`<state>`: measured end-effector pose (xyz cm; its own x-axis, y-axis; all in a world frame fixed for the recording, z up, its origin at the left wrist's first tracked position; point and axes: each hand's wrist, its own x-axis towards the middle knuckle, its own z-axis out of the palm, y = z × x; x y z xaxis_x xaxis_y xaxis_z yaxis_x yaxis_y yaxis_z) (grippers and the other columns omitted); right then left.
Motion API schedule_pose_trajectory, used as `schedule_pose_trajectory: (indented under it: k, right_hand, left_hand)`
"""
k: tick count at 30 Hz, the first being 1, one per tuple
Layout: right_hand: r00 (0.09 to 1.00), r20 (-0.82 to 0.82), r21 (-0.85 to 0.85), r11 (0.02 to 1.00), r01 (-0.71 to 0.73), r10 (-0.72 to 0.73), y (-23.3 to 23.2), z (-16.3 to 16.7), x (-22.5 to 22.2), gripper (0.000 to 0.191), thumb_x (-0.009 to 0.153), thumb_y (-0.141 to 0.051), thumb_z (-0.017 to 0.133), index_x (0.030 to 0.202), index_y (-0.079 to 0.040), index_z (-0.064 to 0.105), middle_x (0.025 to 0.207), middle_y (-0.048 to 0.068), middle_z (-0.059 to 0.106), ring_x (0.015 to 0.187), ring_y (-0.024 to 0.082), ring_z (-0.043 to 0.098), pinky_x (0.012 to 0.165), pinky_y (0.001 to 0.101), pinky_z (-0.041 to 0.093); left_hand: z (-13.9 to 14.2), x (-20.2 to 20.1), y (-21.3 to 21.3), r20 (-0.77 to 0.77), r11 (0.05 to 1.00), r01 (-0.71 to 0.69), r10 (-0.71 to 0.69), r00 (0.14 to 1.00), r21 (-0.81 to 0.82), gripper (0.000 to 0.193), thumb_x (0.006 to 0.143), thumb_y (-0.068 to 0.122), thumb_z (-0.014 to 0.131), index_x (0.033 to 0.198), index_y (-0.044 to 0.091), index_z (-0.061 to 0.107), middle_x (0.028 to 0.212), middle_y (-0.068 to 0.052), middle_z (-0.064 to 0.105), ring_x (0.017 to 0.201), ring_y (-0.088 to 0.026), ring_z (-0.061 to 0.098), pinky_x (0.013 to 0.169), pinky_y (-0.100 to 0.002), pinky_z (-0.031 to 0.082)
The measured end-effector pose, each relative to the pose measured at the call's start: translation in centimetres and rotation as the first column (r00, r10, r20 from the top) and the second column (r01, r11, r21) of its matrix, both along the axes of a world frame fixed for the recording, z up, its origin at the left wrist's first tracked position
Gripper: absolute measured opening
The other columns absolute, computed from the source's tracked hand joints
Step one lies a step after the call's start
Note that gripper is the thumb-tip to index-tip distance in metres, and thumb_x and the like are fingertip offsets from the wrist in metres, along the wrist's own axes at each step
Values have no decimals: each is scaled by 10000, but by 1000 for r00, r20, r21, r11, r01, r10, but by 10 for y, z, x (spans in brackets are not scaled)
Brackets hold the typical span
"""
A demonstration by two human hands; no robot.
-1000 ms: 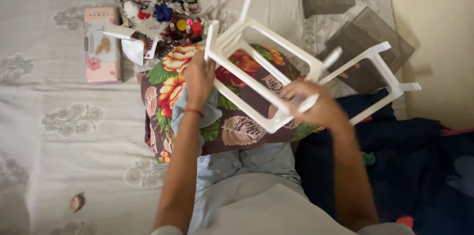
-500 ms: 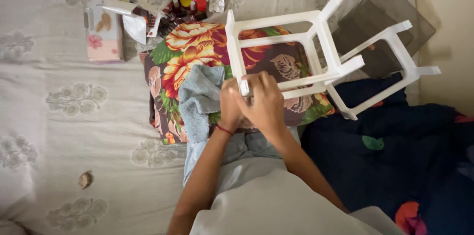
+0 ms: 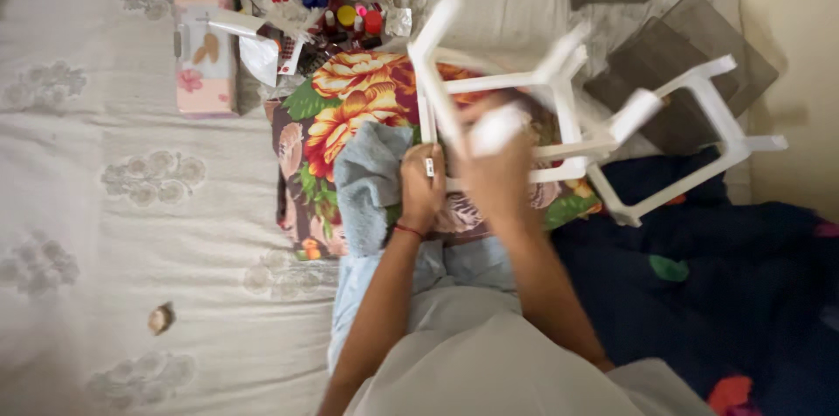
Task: The person sits on a bed and assembles a small white plastic organizer, fitting frame pieces and side panels together by hand and turning the unit over to press parts into place. They then wipe a compartment tray with a cloth.
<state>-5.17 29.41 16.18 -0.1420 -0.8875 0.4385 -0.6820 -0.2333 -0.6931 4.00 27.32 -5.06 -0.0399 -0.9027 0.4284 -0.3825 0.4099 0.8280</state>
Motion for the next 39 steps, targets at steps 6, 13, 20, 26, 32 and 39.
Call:
schedule_pose_trajectory:
  k: [6,13,20,26,32,39]
  right_hand:
    - [967,212,-306,949,-73,143,21,75,-101,97,979,-40,621,930,35,586,825,65,584,673,109,513,623,251,427]
    - [917,195,-118,937,-330,347,41,41,-150,164,963,-94,605,947,44,693,876,84,644,802,157,563,724,294,455]
    - [759,243,-43,788,-614,604,92,2,-218,329,1013,-341,642,914,-40,728,919,79,705,948,240,678,1093,446,434]
    - [63,346,-440,221,-870,936,74,-44,-266,517,919,-578,685,877,-81,822,808,12,706,873,174,747,980,364,456]
    - [-351,533,-779,284,-560,770,56,-94,-238,518,934,-582,660,1039,-82,745,949,23,702,967,180,718,1026,385,471]
    - [72,919,-331,856,-398,388,43,-79,-237,575,951,-586,631,1228,-83,655,1113,36,696,1076,188,683,1080,409,489]
  left_hand:
    - [31,3,5,-59,998,-4,7,998,59,344,1077,234,513,862,-17,607,844,-231,637,854,-432,602,794,-501,463]
    - [76,21,12,-91,955,202,-186,978,218,355,902,314,725,1039,21,578,948,-156,684,930,-321,676,847,-426,528]
    - [111,66,24,-582,911,388,-242,776,139,662,1061,495,485,1550,60,382,1549,-128,514,1511,-271,456,1304,-465,332]
    - [136,53,-13,-506,881,472,-406,761,4,840,1056,541,573,1639,47,226,1705,-172,301,1614,-282,277,1345,-470,198]
    - [160,43,-7,-878,467,884,-421,229,6,990,958,690,604,1642,59,266,1613,-182,471,1518,-300,474,1258,-474,396]
    - [167,42,6,-653,764,627,-398,644,152,364,1086,120,616,1414,-31,569,1220,-137,686,1165,-214,648,1088,-398,518]
